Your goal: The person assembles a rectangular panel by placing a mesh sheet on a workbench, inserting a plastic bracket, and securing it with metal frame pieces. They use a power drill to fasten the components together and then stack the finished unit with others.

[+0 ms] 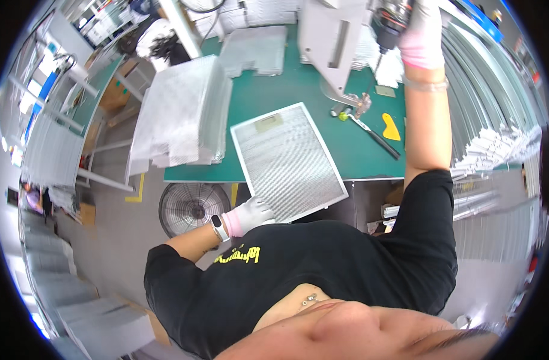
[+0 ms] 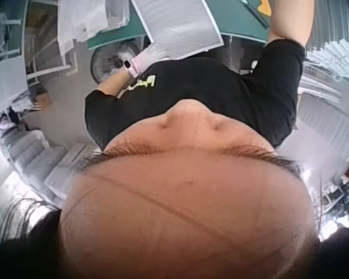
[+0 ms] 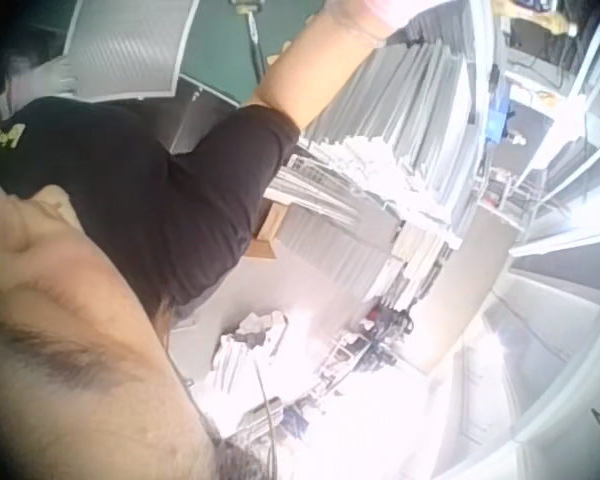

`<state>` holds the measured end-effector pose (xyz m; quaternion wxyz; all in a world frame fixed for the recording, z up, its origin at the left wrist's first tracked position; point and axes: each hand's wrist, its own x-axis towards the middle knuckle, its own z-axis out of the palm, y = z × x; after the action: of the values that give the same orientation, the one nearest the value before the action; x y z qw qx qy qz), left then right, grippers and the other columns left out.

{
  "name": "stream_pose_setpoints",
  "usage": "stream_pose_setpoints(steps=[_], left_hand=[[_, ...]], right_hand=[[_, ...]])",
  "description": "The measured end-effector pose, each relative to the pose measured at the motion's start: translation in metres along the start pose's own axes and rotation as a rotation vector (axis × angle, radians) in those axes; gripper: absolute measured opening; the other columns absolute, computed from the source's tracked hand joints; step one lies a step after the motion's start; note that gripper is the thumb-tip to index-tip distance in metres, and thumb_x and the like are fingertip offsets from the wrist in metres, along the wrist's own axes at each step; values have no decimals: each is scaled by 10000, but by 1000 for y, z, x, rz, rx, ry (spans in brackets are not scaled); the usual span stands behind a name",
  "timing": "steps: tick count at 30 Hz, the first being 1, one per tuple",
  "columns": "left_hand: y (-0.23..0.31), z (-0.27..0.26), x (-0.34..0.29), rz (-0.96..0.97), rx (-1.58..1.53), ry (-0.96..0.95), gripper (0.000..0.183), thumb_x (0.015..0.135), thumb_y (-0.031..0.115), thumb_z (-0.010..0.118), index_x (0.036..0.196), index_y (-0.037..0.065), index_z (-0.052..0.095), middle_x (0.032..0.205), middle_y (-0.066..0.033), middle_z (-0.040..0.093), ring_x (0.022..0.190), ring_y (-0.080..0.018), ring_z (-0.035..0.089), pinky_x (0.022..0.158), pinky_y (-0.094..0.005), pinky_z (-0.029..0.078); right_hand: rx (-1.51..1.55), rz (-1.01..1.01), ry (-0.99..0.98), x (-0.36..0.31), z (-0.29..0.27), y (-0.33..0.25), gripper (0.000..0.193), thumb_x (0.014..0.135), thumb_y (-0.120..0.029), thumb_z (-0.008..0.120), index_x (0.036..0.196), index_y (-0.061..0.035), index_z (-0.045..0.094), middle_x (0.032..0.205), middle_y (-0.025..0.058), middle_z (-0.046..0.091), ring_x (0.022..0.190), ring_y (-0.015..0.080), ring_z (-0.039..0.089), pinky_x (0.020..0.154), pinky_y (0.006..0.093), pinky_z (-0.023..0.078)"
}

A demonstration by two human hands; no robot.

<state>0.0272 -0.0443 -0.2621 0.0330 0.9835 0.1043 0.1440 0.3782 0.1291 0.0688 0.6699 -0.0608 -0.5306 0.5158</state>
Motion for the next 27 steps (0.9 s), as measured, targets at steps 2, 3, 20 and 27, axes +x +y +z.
stream_pose_setpoints(steps=[2, 3, 20, 27], left_hand=[[-1, 5, -6, -46, 72, -161, 92, 727, 217, 630, 737, 142, 577, 736, 5, 526, 854, -203, 596, 997, -445, 438], [-16, 20, -9, 20, 179, -186, 114, 743, 207, 639, 834, 136, 641, 844, -12, 600, 986, -211, 608, 1163, -510, 309], [-17, -69, 125, -463, 116, 577, 233, 641, 293, 747, 798, 145, 659, 699, -21, 605, 749, -239, 645, 839, -428, 463], [3, -59, 122, -536, 51, 756, 394, 555, 294, 835, 870, 144, 652, 737, 12, 615, 710, -220, 595, 781, -422, 452]], right_hand=[[21, 81, 158, -5, -2, 12, 172, 951, -197, 623, 1070, -79, 583, 783, 6, 592, 585, 85, 537, 472, 199, 408], [-58, 59, 152, -1, -39, 11, 284, 942, -205, 648, 1166, -43, 585, 945, 75, 645, 730, 128, 612, 613, 247, 485], [-271, 48, 243, -46, 28, 23, 291, 969, -238, 618, 1119, 10, 594, 902, 74, 699, 708, 118, 641, 563, 240, 505], [-66, 174, 118, -92, 52, 54, 594, 955, -193, 597, 1475, -16, 371, 875, 60, 603, 623, 65, 519, 531, 205, 434]])
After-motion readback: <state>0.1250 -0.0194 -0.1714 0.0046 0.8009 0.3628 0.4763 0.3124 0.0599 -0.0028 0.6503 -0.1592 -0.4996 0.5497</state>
